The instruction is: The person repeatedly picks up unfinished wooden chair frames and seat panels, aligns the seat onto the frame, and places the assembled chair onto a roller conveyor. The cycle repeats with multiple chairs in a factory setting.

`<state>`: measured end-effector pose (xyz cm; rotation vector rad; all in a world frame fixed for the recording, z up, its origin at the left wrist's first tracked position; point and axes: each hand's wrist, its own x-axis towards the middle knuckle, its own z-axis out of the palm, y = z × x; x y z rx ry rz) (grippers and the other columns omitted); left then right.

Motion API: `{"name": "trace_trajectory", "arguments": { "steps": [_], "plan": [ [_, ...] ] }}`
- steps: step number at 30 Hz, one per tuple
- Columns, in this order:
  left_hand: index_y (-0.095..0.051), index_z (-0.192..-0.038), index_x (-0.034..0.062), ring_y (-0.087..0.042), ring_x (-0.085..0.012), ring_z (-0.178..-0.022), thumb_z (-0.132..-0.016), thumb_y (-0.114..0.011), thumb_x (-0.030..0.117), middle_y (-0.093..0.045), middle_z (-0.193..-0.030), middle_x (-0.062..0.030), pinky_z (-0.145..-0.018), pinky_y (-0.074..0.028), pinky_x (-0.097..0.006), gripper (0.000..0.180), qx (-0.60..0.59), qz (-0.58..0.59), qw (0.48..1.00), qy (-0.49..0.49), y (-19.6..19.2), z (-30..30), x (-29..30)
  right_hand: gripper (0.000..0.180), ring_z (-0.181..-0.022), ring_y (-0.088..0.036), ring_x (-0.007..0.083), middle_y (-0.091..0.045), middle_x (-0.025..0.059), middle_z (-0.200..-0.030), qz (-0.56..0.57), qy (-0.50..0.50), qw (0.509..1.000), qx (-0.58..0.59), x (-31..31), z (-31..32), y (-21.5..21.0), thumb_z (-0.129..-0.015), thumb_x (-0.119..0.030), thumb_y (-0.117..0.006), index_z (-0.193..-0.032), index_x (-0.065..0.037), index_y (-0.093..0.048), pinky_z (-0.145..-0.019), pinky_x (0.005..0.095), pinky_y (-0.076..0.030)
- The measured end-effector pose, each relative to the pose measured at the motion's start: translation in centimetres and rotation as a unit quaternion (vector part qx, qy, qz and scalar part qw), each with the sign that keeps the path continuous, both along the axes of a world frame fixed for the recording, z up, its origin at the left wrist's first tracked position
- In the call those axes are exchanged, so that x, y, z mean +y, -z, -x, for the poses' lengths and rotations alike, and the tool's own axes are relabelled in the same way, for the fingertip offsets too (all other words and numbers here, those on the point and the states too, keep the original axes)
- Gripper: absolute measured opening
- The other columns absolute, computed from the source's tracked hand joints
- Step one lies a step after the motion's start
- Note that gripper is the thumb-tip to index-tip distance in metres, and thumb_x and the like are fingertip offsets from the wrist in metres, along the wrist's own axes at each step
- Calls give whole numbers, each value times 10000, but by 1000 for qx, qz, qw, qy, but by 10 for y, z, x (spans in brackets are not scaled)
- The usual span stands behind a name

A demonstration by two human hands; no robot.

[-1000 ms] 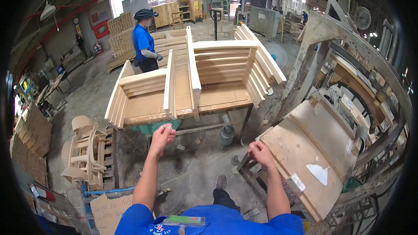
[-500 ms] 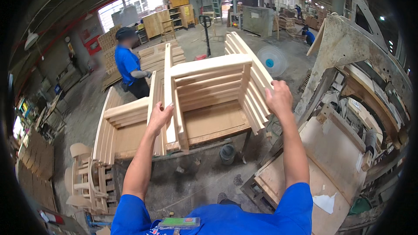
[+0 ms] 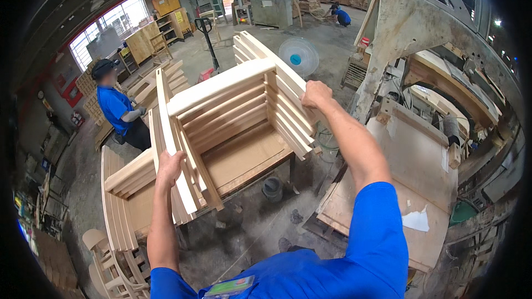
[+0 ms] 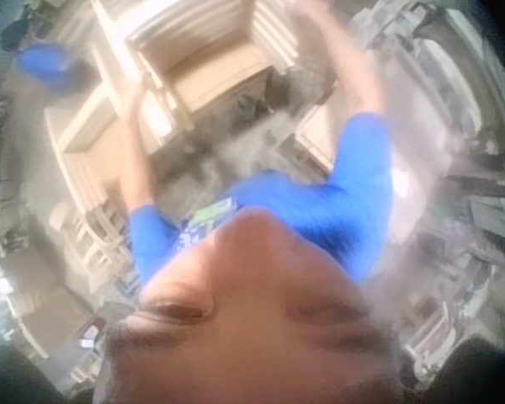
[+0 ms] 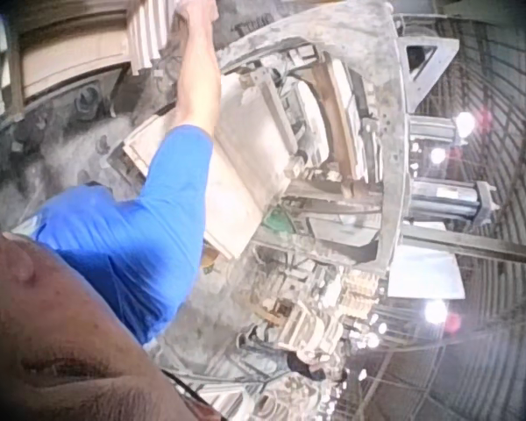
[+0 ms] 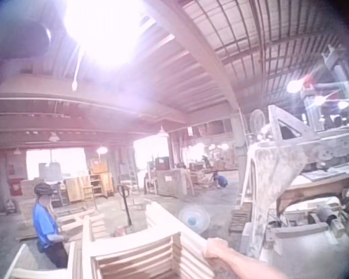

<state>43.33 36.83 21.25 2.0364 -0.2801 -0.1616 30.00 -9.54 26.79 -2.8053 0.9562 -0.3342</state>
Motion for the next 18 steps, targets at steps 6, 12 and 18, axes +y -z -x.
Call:
{"name": "trace_trajectory", "arguments": {
  "steps": [6,12,18],
  "plan": [
    [-673,-942,-82,-693,-226,-715,-815,-611,94,-704,-834,-156,-670,-559,-378,226,14,106,994,26,4,17,55,436,-1035,-709,443,-728,300,-1036,57,-32,997,-45,60,46,-25,-878,-298,-718,-1089,82,-678,-919,516,-561],
    [-603,-1063,-46,-661,-187,-682,-854,-630,54,-663,-825,-99,-627,-546,-338,233,-24,193,981,8,43,81,108,412,-906,-717,462,-726,284,-938,100,-27,991,-89,135,117,-55,-907,-306,-711,-1062,68,-631,-834,547,-552],
    [-591,-1170,-32,-657,-156,-808,-916,-660,46,-656,-955,-86,-713,-556,-307,274,-74,248,966,6,59,121,147,332,-796,-712,426,-710,229,-853,123,-25,960,-251,206,198,-40,-912,-266,-725,-1106,-23,-607,-734,513,-546]
  ]
}}
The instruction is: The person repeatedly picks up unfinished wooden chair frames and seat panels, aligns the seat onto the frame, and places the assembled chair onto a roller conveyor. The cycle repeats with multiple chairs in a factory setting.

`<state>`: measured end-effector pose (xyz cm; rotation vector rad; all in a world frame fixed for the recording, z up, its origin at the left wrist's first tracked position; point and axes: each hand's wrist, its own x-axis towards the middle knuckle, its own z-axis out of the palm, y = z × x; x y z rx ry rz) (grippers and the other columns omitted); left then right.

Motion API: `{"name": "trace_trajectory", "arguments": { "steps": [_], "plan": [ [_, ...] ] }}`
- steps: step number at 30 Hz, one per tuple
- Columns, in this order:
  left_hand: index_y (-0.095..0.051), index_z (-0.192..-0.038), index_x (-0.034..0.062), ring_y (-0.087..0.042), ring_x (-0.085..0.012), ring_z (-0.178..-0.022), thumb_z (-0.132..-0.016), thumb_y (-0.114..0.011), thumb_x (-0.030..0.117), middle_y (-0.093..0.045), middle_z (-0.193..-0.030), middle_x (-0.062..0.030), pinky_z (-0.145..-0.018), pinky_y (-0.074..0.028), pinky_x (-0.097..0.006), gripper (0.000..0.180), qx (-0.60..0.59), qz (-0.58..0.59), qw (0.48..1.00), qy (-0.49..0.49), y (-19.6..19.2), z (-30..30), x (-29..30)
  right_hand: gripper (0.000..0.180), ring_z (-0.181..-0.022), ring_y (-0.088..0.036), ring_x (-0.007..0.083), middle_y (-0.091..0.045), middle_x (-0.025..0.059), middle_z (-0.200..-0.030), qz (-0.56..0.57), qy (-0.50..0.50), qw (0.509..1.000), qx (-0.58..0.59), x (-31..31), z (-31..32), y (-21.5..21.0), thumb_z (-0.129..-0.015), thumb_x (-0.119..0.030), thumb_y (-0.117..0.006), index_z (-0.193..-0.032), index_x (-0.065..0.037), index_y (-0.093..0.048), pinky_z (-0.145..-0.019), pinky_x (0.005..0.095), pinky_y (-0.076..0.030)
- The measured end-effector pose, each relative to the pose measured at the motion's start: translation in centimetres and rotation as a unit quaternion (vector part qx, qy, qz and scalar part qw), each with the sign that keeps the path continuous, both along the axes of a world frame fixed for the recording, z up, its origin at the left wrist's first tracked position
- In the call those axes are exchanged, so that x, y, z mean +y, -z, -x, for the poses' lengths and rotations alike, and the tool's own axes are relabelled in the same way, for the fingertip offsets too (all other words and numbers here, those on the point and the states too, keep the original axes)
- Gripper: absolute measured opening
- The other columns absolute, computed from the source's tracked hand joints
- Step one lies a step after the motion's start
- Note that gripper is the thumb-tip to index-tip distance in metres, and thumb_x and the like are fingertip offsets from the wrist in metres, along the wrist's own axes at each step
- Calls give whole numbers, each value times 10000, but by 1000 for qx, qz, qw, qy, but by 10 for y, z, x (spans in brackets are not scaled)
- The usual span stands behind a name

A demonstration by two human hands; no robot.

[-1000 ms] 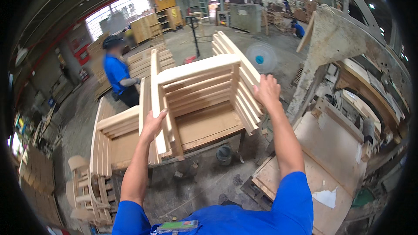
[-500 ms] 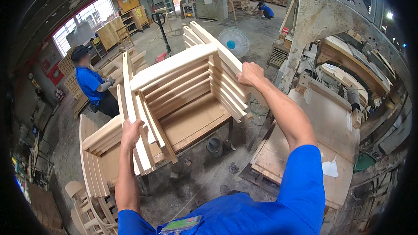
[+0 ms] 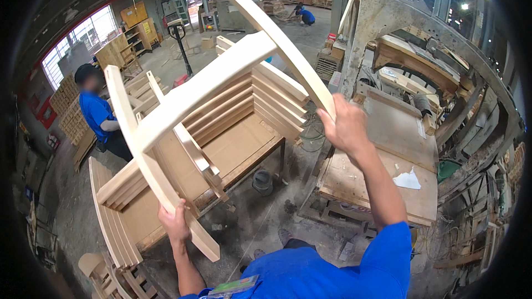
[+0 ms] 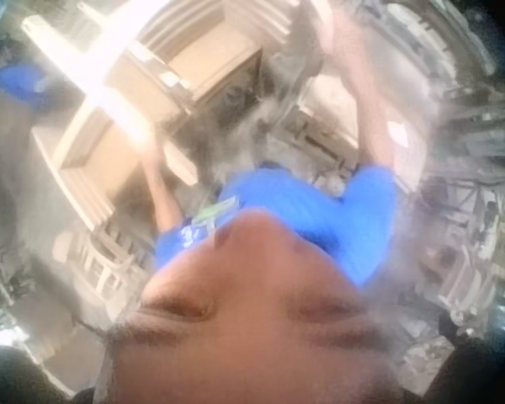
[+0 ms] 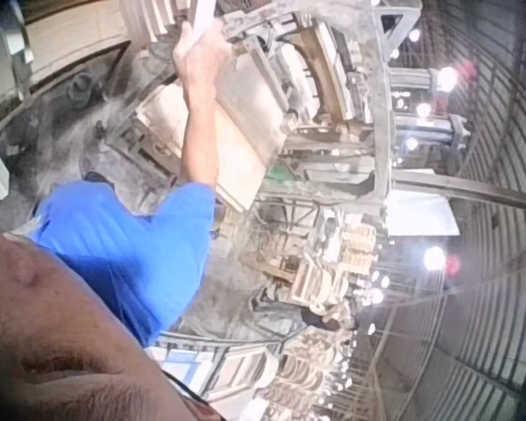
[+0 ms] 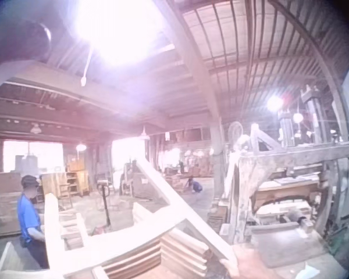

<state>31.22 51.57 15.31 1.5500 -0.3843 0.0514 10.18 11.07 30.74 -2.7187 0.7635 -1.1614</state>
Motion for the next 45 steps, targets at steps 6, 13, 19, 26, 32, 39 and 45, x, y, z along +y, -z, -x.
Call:
{"name": "trace_trajectory", "arguments": {
  "steps": [6,13,19,26,32,39,45],
  "plan": [
    [-577,-1283,-47,-665,-193,-934,-895,-631,60,-657,-1122,-110,-833,-558,-343,406,-128,1,992,-5,5,17,32,411,-880,-696,312,-702,148,-985,-102,9,982,-160,57,75,29,-912,-222,-738,-1233,-27,-572,-780,412,-543],
    [-575,-1207,-52,-677,-220,-899,-801,-610,66,-660,-1100,-145,-814,-560,-356,423,-203,-30,978,41,-13,64,16,514,-933,-611,157,-648,67,-1082,-336,-19,904,-264,61,181,70,-925,-248,-748,-1312,16,-537,-847,311,-502],
    [-589,-1070,-7,-686,-267,-723,-744,-654,64,-666,-849,-135,-703,-564,-362,340,-189,-108,969,116,36,136,-15,349,-906,-603,140,-653,40,-999,-365,86,836,-400,94,307,163,-946,-219,-756,-1153,30,-626,-824,311,-494],
    [-634,-1136,8,-726,-395,-792,-702,-713,128,-708,-877,-216,-734,-574,-435,457,-94,-244,939,223,103,289,-64,359,-934,-625,156,-677,54,-1048,-396,310,788,-356,152,525,262,-915,-172,-779,-1177,38,-653,-824,311,-506],
    [-690,-1134,-3,-742,-410,-886,-724,-722,195,-731,-935,-259,-794,-584,-447,456,-46,-336,888,312,147,375,-109,284,-812,-609,127,-678,21,-887,-474,428,721,-268,175,633,282,-911,-199,-790,-1077,18,-714,-741,322,-505],
    [-707,-1107,-32,-748,-404,-874,-756,-717,228,-736,-911,-275,-800,-583,-448,437,-48,-380,866,321,143,380,-189,368,-785,-611,127,-686,37,-843,-499,438,710,-234,106,638,278,-922,-328,-785,-1039,18,-739,-725,337,-506],
    [-714,-1116,-14,-745,-395,-917,-764,-710,259,-744,-945,-268,-827,-576,-445,446,-7,-365,861,354,130,372,-301,467,-883,-675,176,-743,94,-962,-492,403,734,-240,-10,635,295,-918,-403,-781,-1124,16,-752,-799,354,-519]
  ]
}}
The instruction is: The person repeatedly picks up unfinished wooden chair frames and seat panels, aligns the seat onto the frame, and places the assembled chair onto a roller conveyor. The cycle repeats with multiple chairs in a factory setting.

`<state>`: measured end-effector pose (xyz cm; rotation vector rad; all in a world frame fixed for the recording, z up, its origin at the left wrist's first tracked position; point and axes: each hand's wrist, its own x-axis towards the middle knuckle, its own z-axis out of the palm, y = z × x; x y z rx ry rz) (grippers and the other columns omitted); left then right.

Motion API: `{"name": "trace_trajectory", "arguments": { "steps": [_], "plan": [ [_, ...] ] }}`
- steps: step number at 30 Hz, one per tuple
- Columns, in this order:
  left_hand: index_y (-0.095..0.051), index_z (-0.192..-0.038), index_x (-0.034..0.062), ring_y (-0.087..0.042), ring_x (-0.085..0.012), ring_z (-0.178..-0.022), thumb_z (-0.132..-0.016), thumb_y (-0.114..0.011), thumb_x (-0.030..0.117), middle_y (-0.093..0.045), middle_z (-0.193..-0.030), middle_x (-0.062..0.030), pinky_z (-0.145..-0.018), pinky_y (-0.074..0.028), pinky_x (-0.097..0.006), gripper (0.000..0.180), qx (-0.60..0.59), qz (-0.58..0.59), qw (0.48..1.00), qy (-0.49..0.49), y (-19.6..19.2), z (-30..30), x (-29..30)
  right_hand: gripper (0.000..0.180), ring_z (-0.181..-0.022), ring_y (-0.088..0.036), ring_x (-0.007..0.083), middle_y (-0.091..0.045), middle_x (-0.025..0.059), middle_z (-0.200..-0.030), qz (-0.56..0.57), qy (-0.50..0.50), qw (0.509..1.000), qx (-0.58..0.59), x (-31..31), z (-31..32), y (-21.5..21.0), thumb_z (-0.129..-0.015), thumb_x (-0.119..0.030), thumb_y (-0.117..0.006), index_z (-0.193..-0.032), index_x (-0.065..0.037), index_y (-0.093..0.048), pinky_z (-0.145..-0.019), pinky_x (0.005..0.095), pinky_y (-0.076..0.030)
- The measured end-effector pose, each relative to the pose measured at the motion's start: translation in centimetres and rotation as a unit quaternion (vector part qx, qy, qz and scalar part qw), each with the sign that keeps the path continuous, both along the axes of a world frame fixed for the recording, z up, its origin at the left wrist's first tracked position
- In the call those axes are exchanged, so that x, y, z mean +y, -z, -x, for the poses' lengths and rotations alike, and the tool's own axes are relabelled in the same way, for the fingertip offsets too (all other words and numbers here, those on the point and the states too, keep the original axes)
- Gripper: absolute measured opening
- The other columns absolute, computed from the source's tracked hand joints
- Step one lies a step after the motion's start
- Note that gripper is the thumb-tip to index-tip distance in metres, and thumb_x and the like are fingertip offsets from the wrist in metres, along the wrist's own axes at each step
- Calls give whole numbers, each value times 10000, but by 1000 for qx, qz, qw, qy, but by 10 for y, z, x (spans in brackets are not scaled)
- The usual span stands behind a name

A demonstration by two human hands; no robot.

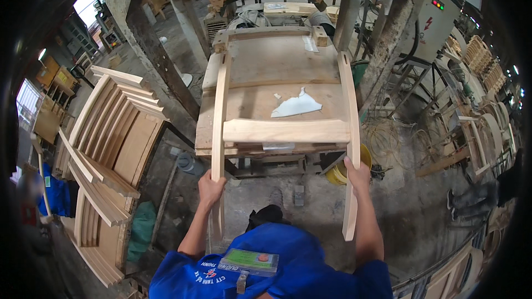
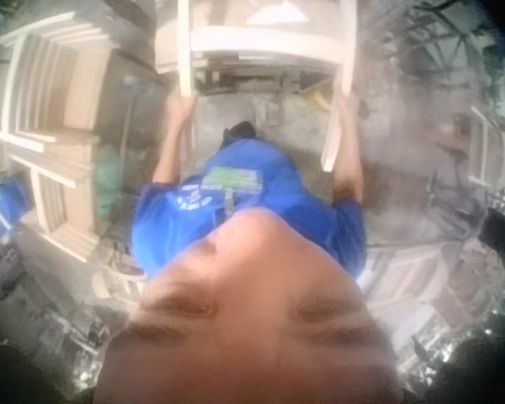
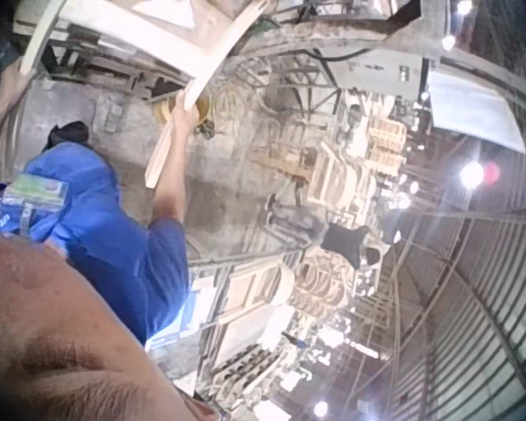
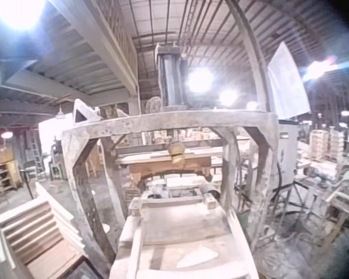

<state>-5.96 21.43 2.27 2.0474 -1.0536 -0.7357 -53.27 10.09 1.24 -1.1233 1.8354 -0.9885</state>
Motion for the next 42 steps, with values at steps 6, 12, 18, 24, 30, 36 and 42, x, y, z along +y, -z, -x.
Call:
{"name": "trace_trajectory", "arguments": {
  "steps": [6,12,18,24,30,36,42],
  "plan": [
    [-710,-1141,3,-736,-406,-961,-768,-704,257,-745,-994,-262,-860,-568,-471,451,-9,-15,1000,7,23,-7,-65,467,-926,-703,213,-764,127,-1041,-25,-20,998,52,-67,-16,25,-911,-372,-789,-1181,7,-746,-848,366,-529],
    [-641,-1243,-5,-706,-444,-992,-784,-698,241,-719,-1060,-282,-891,-552,-471,524,15,-48,999,-6,56,-2,-42,466,-997,-724,285,-760,168,-1085,-69,-21,989,128,-38,-15,48,-912,-357,-771,-1238,-29,-710,-889,401,-533],
    [-625,-1238,-18,-716,-431,-966,-809,-672,205,-724,-1010,-272,-870,-552,-487,486,-14,-66,997,38,49,0,-45,464,-1039,-715,374,-748,198,-1074,-68,-18,988,138,-23,-12,44,-891,-298,-761,-1266,-45,-657,-911,443,-533],
    [-450,-1454,-24,-643,-468,-1134,-821,-770,235,-653,-1206,-298,-974,-502,-515,756,-53,-33,997,39,40,7,-49,521,-1091,-686,422,-716,227,-1153,-109,-22,975,193,-9,-11,36,-876,-281,-754,-1320,-51,-607,-931,476,-528],
    [-381,-1515,-10,-383,-510,-1398,-847,-805,289,-458,-1464,-309,-1160,-338,-561,846,-216,113,965,92,9,18,-94,677,-1095,-678,416,-692,225,-1188,-105,-50,975,191,55,1,26,-839,-309,-785,-1415,-42,-552,-949,468,-526],
    [-449,-1481,-12,-440,-458,-1381,-865,-795,247,-490,-1456,-277,-1175,-338,-527,753,-223,213,932,193,-15,96,-129,879,-1214,-631,369,-622,236,-1322,-151,22,968,201,175,42,16,-791,-491,-790,-1473,-12,-509,-1017,474,-503],
    [-477,-1463,-77,-534,-365,-1330,-959,-738,166,-532,-1450,-271,-1130,-416,-449,617,-15,212,920,328,21,185,-53,695,-1241,-595,407,-623,224,-1304,-218,66,943,241,334,51,40,-892,-490,-734,-1422,-89,-531,-1027,497,-496]
  ]
}}
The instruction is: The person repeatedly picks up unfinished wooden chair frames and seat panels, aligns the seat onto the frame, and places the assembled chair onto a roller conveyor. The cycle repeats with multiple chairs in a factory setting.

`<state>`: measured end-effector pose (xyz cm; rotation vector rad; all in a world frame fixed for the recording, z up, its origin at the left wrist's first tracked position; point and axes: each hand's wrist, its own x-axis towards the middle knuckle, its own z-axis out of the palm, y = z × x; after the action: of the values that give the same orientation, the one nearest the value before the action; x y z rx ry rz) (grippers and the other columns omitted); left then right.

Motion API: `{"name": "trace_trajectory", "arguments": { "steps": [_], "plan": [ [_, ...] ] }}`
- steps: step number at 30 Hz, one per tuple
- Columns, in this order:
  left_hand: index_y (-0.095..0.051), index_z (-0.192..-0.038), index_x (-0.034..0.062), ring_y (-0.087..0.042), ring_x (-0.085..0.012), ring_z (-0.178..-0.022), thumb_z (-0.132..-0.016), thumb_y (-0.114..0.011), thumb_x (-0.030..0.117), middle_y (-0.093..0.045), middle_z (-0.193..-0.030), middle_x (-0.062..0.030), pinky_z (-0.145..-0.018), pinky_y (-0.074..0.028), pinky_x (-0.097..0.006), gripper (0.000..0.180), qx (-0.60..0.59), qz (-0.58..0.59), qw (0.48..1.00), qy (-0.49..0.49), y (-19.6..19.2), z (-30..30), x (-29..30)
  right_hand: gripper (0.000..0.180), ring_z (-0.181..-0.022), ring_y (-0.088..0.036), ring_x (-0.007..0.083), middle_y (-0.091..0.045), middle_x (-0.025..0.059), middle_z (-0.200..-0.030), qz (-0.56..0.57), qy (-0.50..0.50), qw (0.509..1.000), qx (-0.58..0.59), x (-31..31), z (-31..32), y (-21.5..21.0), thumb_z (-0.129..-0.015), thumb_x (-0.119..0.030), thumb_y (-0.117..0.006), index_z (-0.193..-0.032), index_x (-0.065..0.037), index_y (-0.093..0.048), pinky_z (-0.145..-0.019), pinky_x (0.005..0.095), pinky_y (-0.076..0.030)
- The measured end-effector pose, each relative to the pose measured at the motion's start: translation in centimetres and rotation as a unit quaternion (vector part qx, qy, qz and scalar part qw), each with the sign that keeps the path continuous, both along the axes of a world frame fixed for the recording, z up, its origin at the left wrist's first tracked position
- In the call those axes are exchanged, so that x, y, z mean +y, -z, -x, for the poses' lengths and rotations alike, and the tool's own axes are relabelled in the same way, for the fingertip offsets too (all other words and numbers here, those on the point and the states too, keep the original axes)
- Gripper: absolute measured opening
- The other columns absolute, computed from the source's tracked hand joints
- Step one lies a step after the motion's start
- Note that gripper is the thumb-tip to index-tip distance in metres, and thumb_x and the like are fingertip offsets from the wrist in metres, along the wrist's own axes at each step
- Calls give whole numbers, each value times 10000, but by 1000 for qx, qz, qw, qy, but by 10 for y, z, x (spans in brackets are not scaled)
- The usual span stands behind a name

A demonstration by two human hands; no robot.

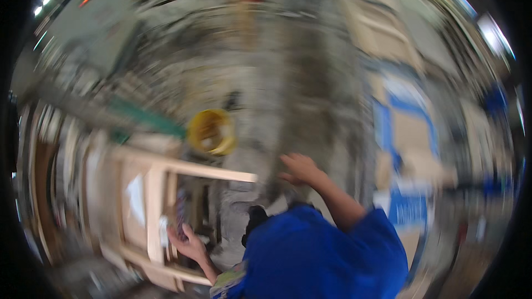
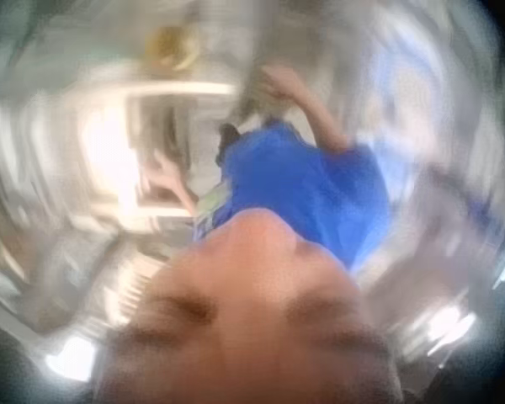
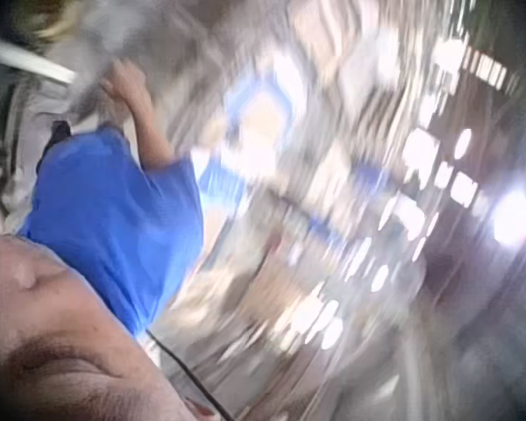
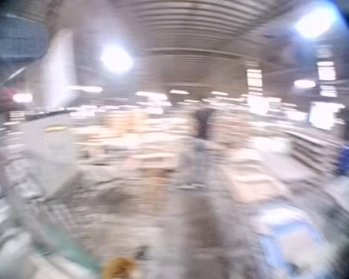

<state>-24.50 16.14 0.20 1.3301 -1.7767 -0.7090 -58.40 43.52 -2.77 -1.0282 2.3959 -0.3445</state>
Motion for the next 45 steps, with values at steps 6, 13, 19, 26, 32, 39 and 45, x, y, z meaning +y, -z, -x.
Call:
{"name": "trace_trajectory", "arguments": {
  "steps": [6,13,19,26,32,39,45],
  "plan": [
    [-509,-1436,-59,-621,-329,-1196,-998,-691,169,-620,-1316,-255,-1010,-511,-419,527,-51,-107,970,211,22,85,90,579,-1179,-627,397,-632,197,-1278,14,252,967,33,154,7,-33,-898,-439,-724,-1340,-88,-599,-984,509,-516],
    [-545,-1394,-76,-673,-265,-1053,-1003,-664,138,-669,-1202,-215,-935,-549,-375,461,-42,-88,916,388,-2,197,85,440,-1050,-636,383,-645,188,-1139,38,597,685,417,345,12,-39,-853,-322,-767,-1186,-51,-670,-874,509,-515],
    [-595,-1350,-61,-691,-217,-992,-971,-666,96,-709,-1117,-163,-899,-570,-356,416,-24,-123,896,426,-4,236,89,354,-909,-719,395,-753,217,-943,17,608,773,178,447,63,-14,-871,-388,-684,-919,-50,-780,-838,461,-562],
    [-692,-1197,27,-722,-360,-1015,-902,-743,255,-739,-1094,-186,-903,-568,-447,375,-179,-24,877,444,-25,211,116,416,-1082,-681,211,-700,86,-1149,324,538,776,56,446,96,-144,-995,-251,-591,-1293,30,-663,-819,328,-566],
    [-428,-1523,59,-573,-452,-1266,-922,-715,452,-566,-1409,-278,-1075,-472,-503,773,-198,-40,840,503,-21,234,132,518,-902,-605,154,-671,120,-1115,659,555,507,17,392,101,-274,-1046,-270,-578,-1457,34,-495,-760,326,-475],
    [-278,-1597,62,-485,-483,-1336,-878,-754,486,-465,-1474,-297,-1095,-443,-533,961,-33,42,903,426,-53,276,96,523,-1104,-622,279,-579,309,-1344,776,357,517,-51,245,107,-344,-1106,-136,-396,-1566,96,-303,-991,467,-480],
    [-292,-1600,58,-575,-434,-1236,-913,-718,418,-515,-1454,-257,-987,-513,-505,885,-11,52,935,351,-73,229,24,490,-1384,-465,393,-374,330,-1547,701,-99,561,-429,212,217,-318,-1120,-136,-326,-1543,110,-309,-1163,596,-351]
  ]
}}
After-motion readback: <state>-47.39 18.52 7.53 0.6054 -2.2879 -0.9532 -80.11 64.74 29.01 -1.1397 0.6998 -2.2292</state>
